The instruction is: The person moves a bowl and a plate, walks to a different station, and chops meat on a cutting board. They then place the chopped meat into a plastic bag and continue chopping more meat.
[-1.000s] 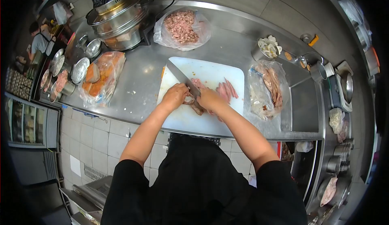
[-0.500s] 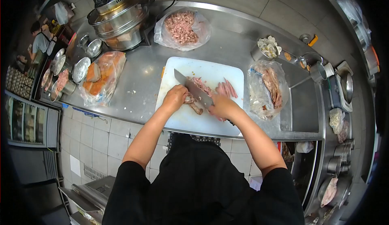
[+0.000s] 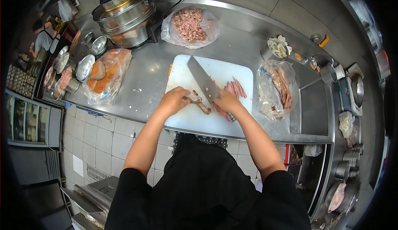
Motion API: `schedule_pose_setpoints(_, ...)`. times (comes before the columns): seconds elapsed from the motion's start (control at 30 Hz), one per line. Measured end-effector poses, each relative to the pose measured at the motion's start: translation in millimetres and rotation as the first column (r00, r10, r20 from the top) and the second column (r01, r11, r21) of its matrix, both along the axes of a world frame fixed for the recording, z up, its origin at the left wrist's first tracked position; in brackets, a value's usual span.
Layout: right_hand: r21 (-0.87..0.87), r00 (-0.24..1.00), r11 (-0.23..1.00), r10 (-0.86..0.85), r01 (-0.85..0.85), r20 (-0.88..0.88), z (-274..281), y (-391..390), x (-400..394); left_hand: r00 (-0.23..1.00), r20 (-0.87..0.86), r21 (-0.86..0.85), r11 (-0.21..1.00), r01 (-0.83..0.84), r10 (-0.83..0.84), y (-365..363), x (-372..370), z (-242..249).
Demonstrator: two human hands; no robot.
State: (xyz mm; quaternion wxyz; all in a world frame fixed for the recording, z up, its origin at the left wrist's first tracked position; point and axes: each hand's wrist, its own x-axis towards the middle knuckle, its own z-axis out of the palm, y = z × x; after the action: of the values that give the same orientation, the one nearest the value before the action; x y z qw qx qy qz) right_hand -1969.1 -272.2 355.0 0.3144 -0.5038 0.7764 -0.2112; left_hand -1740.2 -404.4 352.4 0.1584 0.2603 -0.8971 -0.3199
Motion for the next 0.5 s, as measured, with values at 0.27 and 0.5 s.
schedule_pose_setpoints(0.27,0.078,0.993,0.993,-0.091,0.085,0.077,27.6,22.4,0.3,0.996,-0.091,-0.1,0.995,-0.025,0.016,-11.4,-28.2,-20.7)
schedule_pose_setpoints(0.5,0.193,0.987,0.97,-0.157,0.149,0.029,61.2,40.1,10.8,0.987,-0.139,-0.083,0.992,-0.097,0.085,0.7,-25.4,-30.9)
